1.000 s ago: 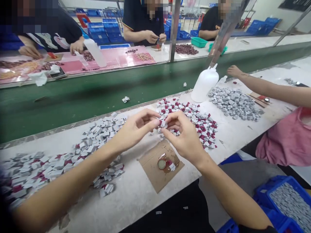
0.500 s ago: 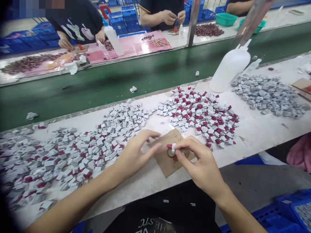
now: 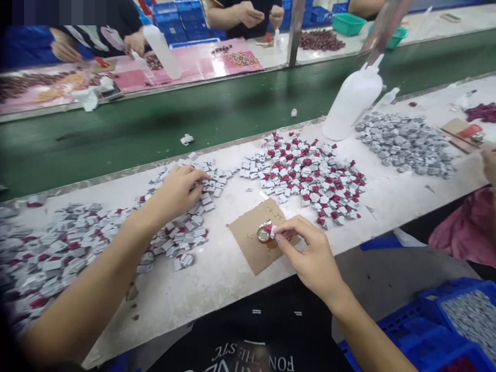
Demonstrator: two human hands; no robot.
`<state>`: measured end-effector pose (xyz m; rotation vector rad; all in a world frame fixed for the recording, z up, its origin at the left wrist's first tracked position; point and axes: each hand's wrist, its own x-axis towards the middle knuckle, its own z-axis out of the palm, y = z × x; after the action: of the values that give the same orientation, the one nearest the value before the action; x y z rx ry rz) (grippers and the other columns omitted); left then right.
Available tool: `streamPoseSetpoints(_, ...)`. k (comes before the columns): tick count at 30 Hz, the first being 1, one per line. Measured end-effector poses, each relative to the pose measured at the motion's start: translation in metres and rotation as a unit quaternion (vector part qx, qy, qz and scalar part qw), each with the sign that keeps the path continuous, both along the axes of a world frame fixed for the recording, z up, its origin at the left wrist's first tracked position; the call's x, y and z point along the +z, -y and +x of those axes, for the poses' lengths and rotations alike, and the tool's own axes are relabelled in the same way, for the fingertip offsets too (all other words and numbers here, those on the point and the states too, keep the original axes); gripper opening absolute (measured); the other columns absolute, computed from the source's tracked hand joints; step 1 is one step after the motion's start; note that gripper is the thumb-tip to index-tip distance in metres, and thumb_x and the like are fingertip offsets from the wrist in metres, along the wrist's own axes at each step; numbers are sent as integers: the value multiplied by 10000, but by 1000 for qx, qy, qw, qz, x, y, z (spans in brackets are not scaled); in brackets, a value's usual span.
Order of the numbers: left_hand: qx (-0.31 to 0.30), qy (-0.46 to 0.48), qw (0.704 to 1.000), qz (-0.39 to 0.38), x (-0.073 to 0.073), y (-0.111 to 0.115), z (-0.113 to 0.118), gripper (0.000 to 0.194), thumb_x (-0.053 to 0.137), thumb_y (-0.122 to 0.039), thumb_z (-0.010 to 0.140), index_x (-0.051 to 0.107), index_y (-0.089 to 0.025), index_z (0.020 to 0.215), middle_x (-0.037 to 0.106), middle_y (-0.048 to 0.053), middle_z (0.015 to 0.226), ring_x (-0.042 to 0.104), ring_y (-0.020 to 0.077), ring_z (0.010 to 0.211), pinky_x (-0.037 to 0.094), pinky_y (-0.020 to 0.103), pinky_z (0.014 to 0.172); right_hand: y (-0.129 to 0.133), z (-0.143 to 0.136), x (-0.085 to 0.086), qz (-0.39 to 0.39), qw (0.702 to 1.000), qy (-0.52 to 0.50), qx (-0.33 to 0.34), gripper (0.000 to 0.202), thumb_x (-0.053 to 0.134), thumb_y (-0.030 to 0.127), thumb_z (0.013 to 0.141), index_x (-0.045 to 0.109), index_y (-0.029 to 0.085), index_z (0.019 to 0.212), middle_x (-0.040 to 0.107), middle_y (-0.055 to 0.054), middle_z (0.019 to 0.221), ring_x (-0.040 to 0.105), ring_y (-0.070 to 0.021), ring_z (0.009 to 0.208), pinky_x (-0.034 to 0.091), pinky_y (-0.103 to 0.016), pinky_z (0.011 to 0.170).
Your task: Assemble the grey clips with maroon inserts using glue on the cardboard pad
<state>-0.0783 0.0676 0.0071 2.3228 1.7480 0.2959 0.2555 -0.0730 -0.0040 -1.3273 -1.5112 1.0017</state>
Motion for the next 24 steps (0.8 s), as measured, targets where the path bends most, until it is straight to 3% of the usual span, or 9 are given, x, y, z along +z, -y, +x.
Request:
streamPoseSetpoints(4, 18, 47, 999, -12, 11, -5, -1, 90, 679, -291, 959, 734, -272, 1028, 781, 163, 1175, 676, 439, 1250, 556, 601, 1142, 5, -2, 0, -7, 1000, -4, -9, 69, 810, 337, 1058, 850, 318, 1005, 833, -59, 1020, 781, -289, 945, 653, -445, 812)
streamPoseSetpoints(7, 51, 184, 980, -48, 21, 8, 10, 121, 759, -374, 951, 715, -286, 1021, 827, 116, 1176, 775, 362, 1080, 636, 529, 1022, 10, -2, -1, -13, 1000, -11, -15, 47, 825, 329, 1050, 857, 322, 1016, 841, -57, 1030, 782, -287, 939, 659, -448, 821)
streamPoseSetpoints(12, 29, 417, 895, -157, 27, 36, 38, 357, 949, -515, 845, 714, -263, 939, 862, 115, 1138, 830, 281, 966, 702, 420, 865, 14, -2, -3, -23, 999, -21, -23, 43, 835, 340, 1045, 865, 336, 1013, 842, -58, 1035, 804, -311, 993, 674, -474, 859)
streamPoseSetpoints(16, 24, 471, 843, -258, 23, 49, 51, 464, 1011, -562, 799, 683, -261, 932, 798, 50, 789, 757, 209, 625, 648, 353, 604, 15, -2, -5, -19, 999, -21, -21, 64, 829, 302, 1048, 860, 340, 1007, 838, -49, 1026, 799, -298, 1003, 669, -464, 878)
streamPoseSetpoints(18, 27, 484, 823, -295, 21, 55, 55, 486, 1023, -565, 782, 670, -265, 930, 754, 13, 701, 761, 213, 586, 657, 358, 604, 15, -2, -6, -17, 999, -21, -23, 63, 832, 289, 1044, 858, 335, 1010, 836, -50, 1026, 795, -296, 1008, 666, -463, 885)
streamPoseSetpoints(24, 54, 514, 789, -333, 17, 67, 66, 434, 1033, -492, 785, 740, -269, 1013, 816, 30, 782, 860, 269, 754, 736, 439, 838, 12, -3, -2, -26, 999, -19, -25, 57, 832, 288, 1033, 871, 325, 1014, 841, -52, 1016, 790, -288, 975, 660, -466, 871)
